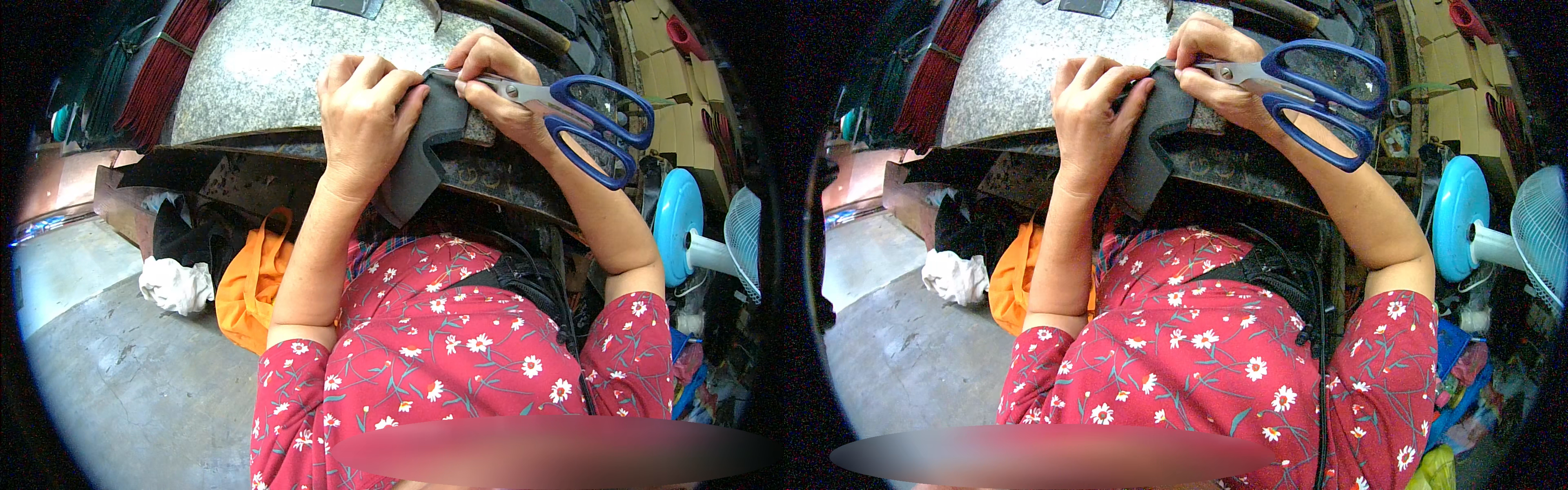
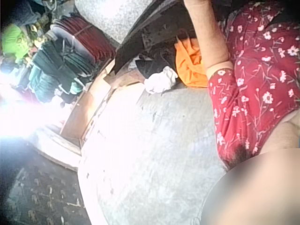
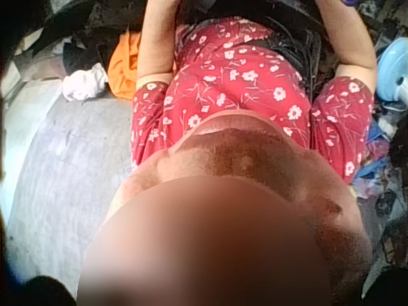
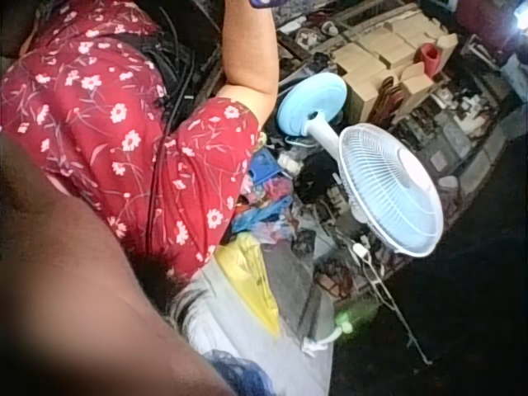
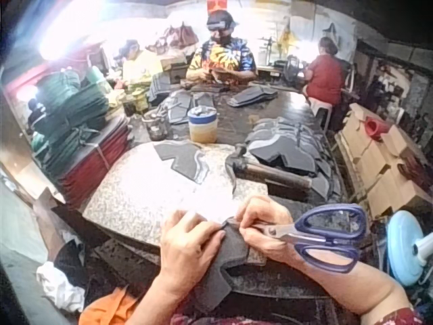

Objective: The person repeatedly cuts dark leather pieces using blue-handled scissors, then uses a hammer to tap the edges of each piece. The person handles multiple leather pieces one at a time, cutting and hammering them in sequence.

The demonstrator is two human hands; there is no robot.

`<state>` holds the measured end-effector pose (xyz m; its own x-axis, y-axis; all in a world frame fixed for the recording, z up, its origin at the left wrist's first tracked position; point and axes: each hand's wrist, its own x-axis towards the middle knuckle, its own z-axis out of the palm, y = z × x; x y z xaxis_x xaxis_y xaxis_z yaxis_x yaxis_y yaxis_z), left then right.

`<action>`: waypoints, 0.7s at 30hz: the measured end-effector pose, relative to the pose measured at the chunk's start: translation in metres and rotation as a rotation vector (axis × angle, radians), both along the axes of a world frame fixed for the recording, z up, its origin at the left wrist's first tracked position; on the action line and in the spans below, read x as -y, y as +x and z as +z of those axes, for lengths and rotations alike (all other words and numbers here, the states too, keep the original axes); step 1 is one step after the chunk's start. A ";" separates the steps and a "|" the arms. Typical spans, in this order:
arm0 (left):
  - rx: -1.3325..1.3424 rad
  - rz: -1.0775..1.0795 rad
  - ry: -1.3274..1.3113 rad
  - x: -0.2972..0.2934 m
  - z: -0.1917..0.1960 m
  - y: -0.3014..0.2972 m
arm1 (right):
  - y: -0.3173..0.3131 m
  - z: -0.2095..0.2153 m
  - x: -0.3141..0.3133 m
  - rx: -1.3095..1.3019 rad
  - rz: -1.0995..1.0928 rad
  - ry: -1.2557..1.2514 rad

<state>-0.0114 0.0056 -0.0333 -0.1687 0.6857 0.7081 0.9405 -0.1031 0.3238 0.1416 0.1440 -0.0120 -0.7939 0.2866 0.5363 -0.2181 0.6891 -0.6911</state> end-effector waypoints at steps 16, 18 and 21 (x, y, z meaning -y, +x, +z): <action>0.036 -0.019 -0.029 0.009 0.000 -0.001 | -0.001 0.000 -0.001 0.034 0.032 0.053; 0.025 -0.017 -0.029 0.009 0.001 -0.001 | -0.001 0.000 -0.003 0.008 0.048 -0.032; 0.009 -0.014 -0.015 0.009 0.002 -0.001 | -0.002 0.001 -0.002 0.013 0.082 -0.037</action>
<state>-0.0122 -0.0039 -0.0313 -0.1651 0.6982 0.6966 0.9362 -0.1113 0.3334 0.1398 0.1459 -0.0108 -0.8223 0.2401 0.5159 -0.2634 0.6431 -0.7191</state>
